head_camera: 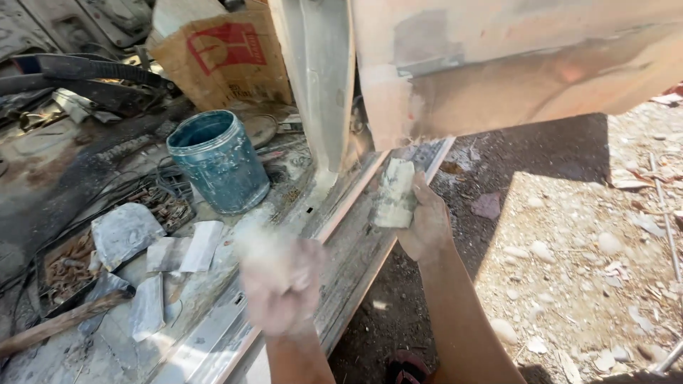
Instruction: The person uses a sanding block to smooth the surface of a metal car door frame. They work along the vertical edge and the lower horizontal section of the frame, applying consistent pressure to remove rust and old paint.
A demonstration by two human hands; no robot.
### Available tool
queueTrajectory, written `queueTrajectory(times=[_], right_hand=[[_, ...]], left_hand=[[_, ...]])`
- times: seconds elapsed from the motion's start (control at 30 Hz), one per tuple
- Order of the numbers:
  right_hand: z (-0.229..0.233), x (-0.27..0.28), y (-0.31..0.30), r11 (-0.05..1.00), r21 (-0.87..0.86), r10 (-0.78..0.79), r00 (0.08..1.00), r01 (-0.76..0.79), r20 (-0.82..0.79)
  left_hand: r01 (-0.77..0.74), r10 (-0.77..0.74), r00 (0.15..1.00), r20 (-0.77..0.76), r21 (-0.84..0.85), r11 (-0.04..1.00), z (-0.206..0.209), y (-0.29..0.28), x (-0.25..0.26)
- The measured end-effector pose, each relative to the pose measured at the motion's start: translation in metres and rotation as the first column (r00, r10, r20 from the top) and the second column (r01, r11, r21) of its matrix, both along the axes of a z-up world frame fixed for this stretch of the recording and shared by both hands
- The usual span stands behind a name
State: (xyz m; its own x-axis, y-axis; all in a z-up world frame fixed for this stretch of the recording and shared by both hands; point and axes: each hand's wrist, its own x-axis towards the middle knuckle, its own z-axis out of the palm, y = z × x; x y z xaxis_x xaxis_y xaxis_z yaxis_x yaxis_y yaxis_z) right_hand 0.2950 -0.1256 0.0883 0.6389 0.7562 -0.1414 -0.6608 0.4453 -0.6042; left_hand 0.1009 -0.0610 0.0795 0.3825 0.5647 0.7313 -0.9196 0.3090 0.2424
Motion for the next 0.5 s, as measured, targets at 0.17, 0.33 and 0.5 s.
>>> queueTrajectory(times=[0.17,0.33,0.5], right_hand=[[0.021,-0.012,-0.001,0.991,0.075,0.116,0.993,-0.114,-0.023],[-0.020,0.015,0.014,0.993,0.095,0.074,0.996,-0.069,-0.053],[0.014,-0.013,-0.004,1.000,0.013,0.020,0.997,-0.019,-0.068]], left_hand=[[-0.543,0.617,0.755,-0.222,0.316,0.778,-0.061,0.012,0.079],[-0.246,0.166,0.885,-0.434,-0.135,0.960,-0.044,0.017,0.060],[-0.247,0.184,0.382,-0.905,0.092,0.965,-0.055,0.023,0.072]])
